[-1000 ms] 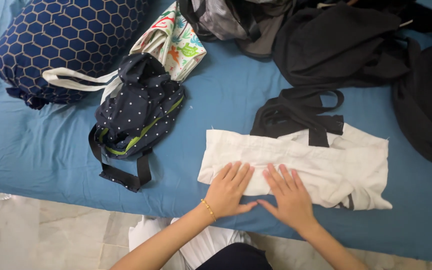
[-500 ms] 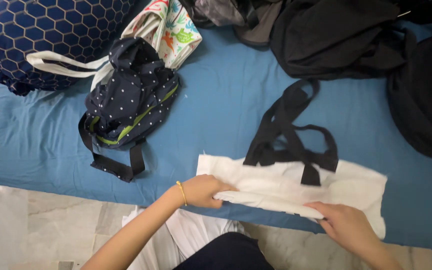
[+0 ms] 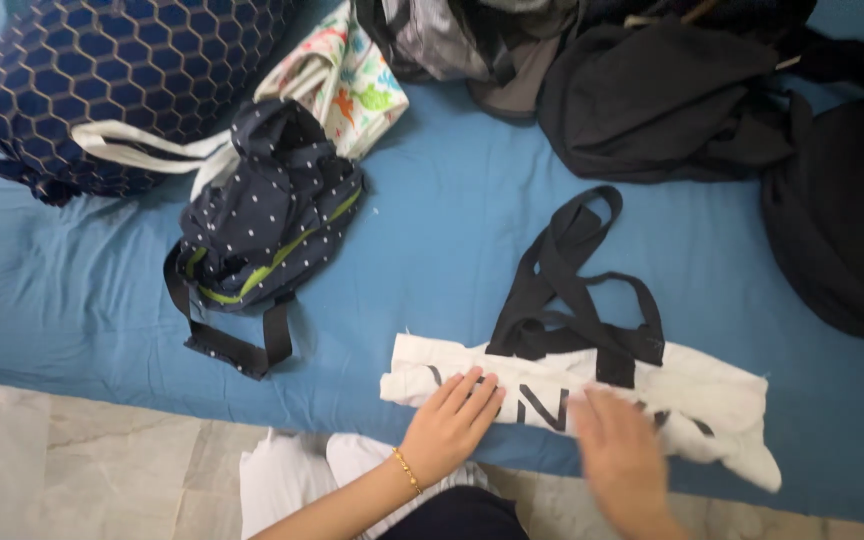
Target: Folding and organizing reusable shopping bags and tote bags on a bed.
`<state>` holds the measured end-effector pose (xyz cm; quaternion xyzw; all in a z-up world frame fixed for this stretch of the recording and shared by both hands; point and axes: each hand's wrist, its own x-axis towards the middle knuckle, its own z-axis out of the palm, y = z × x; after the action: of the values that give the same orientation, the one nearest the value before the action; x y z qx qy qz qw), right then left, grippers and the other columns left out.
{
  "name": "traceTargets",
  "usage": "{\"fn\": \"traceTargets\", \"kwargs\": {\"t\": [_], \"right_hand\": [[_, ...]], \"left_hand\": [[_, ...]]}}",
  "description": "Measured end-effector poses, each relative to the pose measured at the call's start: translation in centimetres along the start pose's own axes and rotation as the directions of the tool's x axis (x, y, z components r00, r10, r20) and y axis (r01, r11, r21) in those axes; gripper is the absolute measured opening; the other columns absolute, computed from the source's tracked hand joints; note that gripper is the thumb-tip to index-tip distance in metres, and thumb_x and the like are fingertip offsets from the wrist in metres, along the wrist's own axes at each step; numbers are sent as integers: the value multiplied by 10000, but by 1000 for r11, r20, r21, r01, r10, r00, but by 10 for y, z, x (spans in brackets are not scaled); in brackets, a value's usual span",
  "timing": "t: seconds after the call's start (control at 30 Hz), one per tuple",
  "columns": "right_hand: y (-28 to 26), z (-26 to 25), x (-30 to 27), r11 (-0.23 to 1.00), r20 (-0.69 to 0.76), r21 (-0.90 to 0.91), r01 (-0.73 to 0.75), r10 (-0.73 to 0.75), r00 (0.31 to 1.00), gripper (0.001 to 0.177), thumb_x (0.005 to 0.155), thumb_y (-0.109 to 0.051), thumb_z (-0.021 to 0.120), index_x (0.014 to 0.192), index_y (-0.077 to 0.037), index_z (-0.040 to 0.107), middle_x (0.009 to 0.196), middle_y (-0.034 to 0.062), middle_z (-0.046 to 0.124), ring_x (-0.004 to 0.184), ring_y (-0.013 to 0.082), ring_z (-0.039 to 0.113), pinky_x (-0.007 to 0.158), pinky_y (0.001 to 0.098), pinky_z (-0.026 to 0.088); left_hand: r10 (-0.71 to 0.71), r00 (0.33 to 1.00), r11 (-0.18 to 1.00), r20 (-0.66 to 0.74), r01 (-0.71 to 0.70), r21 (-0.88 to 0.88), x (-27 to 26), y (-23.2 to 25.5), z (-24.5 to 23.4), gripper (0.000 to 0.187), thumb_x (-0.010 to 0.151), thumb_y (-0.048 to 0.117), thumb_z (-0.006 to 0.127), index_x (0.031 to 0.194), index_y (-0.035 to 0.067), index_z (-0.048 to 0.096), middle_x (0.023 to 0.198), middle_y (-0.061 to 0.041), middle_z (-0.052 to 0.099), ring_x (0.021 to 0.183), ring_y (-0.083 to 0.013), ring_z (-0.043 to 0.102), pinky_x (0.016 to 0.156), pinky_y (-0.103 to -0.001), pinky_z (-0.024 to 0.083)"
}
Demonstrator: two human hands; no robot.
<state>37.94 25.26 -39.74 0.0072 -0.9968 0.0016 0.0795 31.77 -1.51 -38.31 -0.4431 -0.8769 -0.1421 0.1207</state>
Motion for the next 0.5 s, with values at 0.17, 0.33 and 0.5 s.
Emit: {"fn": "traceTargets", "kwargs": {"t": [0.17, 0.33, 0.5], "right_hand": [[-8, 2, 17, 893, -281, 195, 405, -344, 896, 769, 744, -483, 680, 1393, -85, 572, 1467, 165, 507, 1305, 394, 495, 1076, 528, 374], [38, 0, 13, 910, -124, 191, 368, -349, 929, 609, 711, -81, 703, 1313, -53, 621, 1372, 82, 646, 1255, 266, 629, 1069, 415, 474], [55, -28, 31, 832, -32, 463, 306, -330, 944, 466, 719, -176, 697, 1184, -138, 690, 1168, 35, 751, 1082, 225, 705, 957, 391, 529]], "left_hand": [[52, 994, 997, -100, -57, -53, -6, -23, 23, 406, 908, 128, 626, 1299, 23, 652, 1388, -145, 634, 1262, -285, 635, 1043, -401, 516], [82, 996, 990, -27, -84, -109, -4, -50, 19, 354, 912, 121, 637, 1259, 55, 672, 1218, -96, 734, 1121, -215, 725, 961, -360, 566], [17, 941, 887, 338, 142, -440, 14, -65, -1, 410, 796, 402, 759, 1127, 160, 745, 935, -94, 775, 808, -315, 720, 706, -420, 553]]}}
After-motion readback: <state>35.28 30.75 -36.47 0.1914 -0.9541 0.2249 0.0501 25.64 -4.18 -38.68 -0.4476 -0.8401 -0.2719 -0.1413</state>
